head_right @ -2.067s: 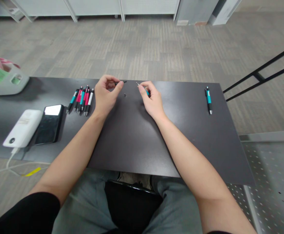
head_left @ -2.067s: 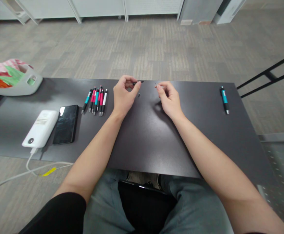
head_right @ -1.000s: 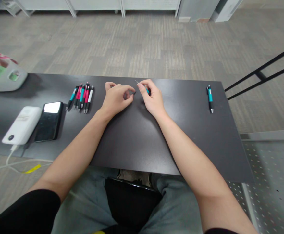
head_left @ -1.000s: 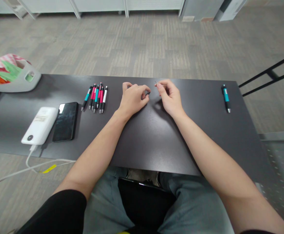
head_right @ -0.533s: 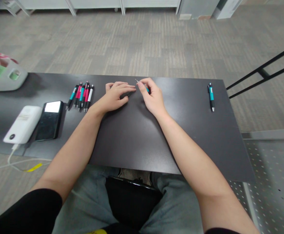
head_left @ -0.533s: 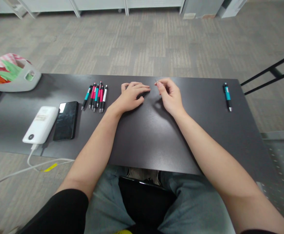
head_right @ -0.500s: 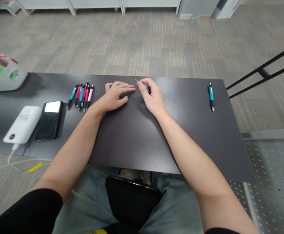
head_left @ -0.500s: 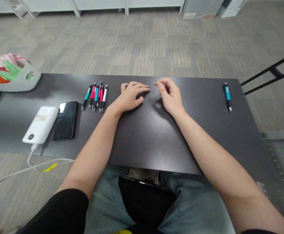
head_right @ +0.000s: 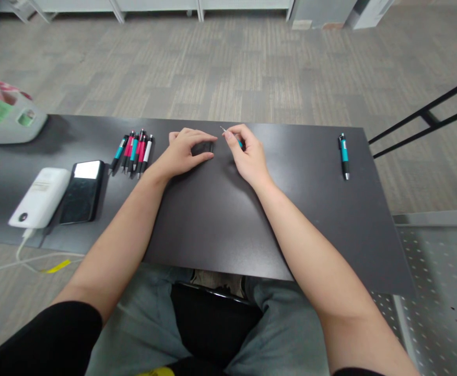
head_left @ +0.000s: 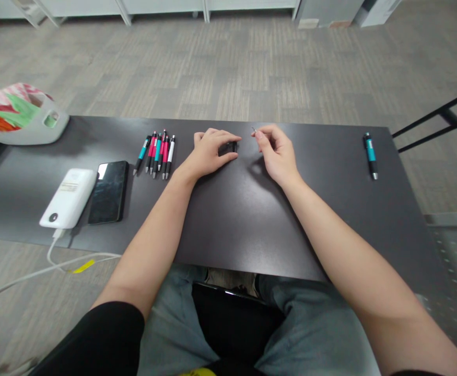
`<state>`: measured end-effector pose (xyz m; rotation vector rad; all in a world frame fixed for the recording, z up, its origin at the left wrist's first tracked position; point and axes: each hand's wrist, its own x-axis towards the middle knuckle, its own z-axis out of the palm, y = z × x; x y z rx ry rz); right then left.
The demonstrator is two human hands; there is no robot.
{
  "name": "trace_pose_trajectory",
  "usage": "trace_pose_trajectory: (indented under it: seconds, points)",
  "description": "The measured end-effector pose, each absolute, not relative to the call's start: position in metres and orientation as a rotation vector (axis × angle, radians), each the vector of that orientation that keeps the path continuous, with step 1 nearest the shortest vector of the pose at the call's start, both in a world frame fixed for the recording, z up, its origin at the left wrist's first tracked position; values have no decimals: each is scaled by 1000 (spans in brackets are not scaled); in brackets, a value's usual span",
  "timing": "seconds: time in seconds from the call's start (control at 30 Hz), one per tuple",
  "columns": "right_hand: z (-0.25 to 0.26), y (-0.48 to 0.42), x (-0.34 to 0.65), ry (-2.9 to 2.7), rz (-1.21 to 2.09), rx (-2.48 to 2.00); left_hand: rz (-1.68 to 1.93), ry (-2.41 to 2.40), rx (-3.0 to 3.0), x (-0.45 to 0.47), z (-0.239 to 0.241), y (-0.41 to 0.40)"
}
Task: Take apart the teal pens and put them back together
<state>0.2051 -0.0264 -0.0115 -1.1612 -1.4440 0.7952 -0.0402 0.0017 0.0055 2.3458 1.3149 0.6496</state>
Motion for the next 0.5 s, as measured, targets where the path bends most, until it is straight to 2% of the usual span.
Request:
trace_pose_trajectory:
  seconds: [0.5]
  points:
    - [-16,-27,208,-1466,795,-1150,660,1326,2343,-42,0,1]
